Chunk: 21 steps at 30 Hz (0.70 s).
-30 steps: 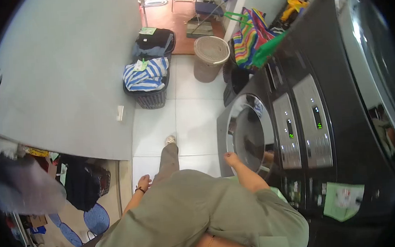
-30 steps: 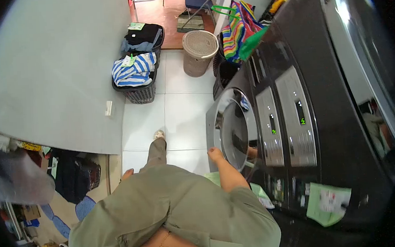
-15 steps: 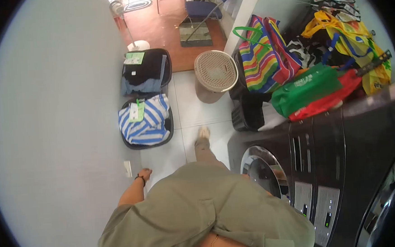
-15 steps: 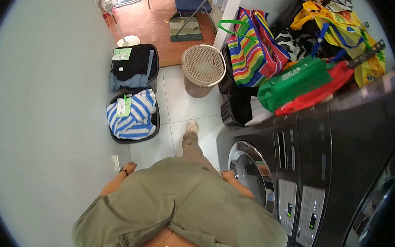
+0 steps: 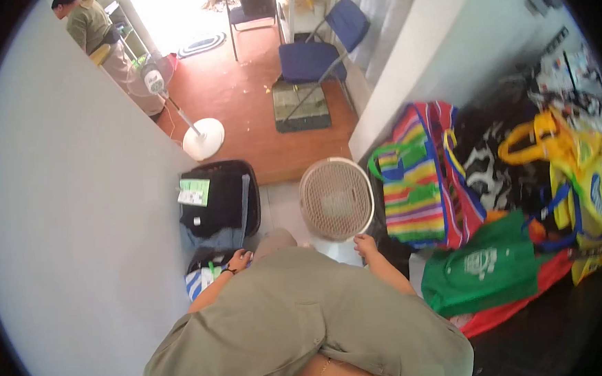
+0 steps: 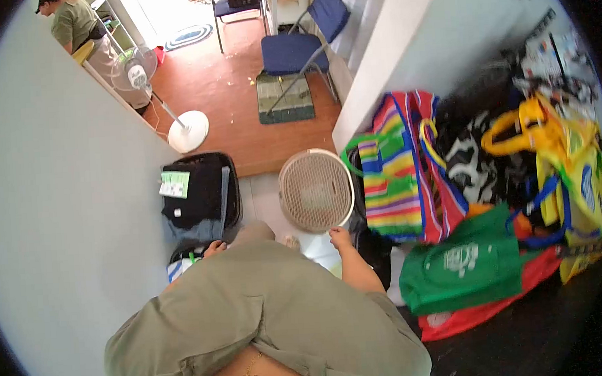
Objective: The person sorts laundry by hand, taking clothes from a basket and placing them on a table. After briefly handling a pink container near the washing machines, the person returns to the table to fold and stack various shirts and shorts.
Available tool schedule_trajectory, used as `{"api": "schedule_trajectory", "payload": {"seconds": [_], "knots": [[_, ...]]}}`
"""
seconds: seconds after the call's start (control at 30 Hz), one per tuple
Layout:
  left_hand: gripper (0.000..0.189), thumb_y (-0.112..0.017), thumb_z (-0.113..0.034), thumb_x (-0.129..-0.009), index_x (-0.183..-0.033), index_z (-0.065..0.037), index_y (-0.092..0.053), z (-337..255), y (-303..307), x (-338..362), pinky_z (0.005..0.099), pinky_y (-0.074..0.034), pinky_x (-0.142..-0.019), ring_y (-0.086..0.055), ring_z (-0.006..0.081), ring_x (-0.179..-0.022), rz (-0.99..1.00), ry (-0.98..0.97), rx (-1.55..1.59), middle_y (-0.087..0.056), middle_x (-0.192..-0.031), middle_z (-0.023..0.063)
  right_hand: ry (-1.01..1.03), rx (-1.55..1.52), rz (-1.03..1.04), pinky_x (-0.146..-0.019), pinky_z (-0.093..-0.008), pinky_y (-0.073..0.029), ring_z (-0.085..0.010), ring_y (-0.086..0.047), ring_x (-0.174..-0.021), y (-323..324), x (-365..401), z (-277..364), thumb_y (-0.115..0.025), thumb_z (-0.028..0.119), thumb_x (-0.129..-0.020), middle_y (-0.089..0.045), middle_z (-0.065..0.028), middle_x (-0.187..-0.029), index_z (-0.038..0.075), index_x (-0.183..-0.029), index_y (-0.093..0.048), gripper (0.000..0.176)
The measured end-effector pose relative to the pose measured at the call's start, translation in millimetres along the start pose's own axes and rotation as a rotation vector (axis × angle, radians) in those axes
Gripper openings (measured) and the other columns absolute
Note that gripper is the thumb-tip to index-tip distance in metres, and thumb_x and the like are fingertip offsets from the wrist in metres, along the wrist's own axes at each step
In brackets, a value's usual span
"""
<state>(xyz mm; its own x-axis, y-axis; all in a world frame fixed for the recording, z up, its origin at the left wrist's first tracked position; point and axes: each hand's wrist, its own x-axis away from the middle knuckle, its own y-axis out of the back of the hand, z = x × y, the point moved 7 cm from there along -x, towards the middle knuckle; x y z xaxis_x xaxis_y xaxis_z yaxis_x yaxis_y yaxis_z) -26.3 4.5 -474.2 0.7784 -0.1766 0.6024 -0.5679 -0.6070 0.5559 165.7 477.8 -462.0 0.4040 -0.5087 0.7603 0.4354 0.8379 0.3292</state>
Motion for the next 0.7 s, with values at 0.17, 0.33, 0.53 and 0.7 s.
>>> {"api": "schedule_trajectory", "payload": {"seconds": [0.17,0.33,0.53,0.7], "knots": [[0.063,-0.062,-0.047,-0.087,-0.134,-0.006,-0.055,-68,51,-126,0.041,-0.044,-0.104,-0.056,0.034,-0.122,0.049,0.02,-0.087,-0.058,-0.133,0.0197,0.204,0.208,0.038,-0.064,-0.0326,-0.052,-0.0187,-0.066,-0.079,-7,-151,84,-0.063,0.017,-0.09,-0.068,-0.0082,-0.1,0.005,-0.118,-0.062,0.031],[0.061,-0.055,-0.048,-0.091,-0.134,-0.005,-0.055,-108,68,-263,0.0421,-0.046,-0.099,-0.058,0.0326,-0.12,0.498,-0.073,-0.383,-0.059,-0.133,0.0169,-0.11,0.026,0.071,-0.078,-0.0413,-0.051,-0.022,-0.065,-0.094,-32,-152,179,-0.062,0.027,-0.092,-0.065,-0.0051,-0.116,0.012,-0.132,-0.057,0.042],[0.06,-0.068,-0.045,-0.079,-0.123,-0.004,-0.064,-199,188,-422,0.0413,-0.048,-0.098,-0.062,0.0305,-0.115,0.259,0.088,0.018,-0.066,-0.121,0.0189,0.246,0.641,-0.014,-0.078,-0.0366,-0.052,-0.0202,-0.065,-0.088,-54,-213,267,-0.062,0.026,-0.091,-0.069,-0.0072,-0.105,0.006,-0.12,-0.065,0.036],[0.056,-0.066,-0.04,-0.085,-0.131,-0.009,-0.058,-309,352,-590,0.0413,-0.051,-0.091,-0.064,0.0345,-0.107,-0.056,-0.022,0.229,-0.066,-0.118,0.0209,0.313,0.574,0.055,-0.074,-0.038,-0.052,-0.0201,-0.067,-0.082,-77,-247,393,-0.063,0.025,-0.089,-0.07,-0.0086,-0.101,0.006,-0.119,-0.066,0.035]]}}
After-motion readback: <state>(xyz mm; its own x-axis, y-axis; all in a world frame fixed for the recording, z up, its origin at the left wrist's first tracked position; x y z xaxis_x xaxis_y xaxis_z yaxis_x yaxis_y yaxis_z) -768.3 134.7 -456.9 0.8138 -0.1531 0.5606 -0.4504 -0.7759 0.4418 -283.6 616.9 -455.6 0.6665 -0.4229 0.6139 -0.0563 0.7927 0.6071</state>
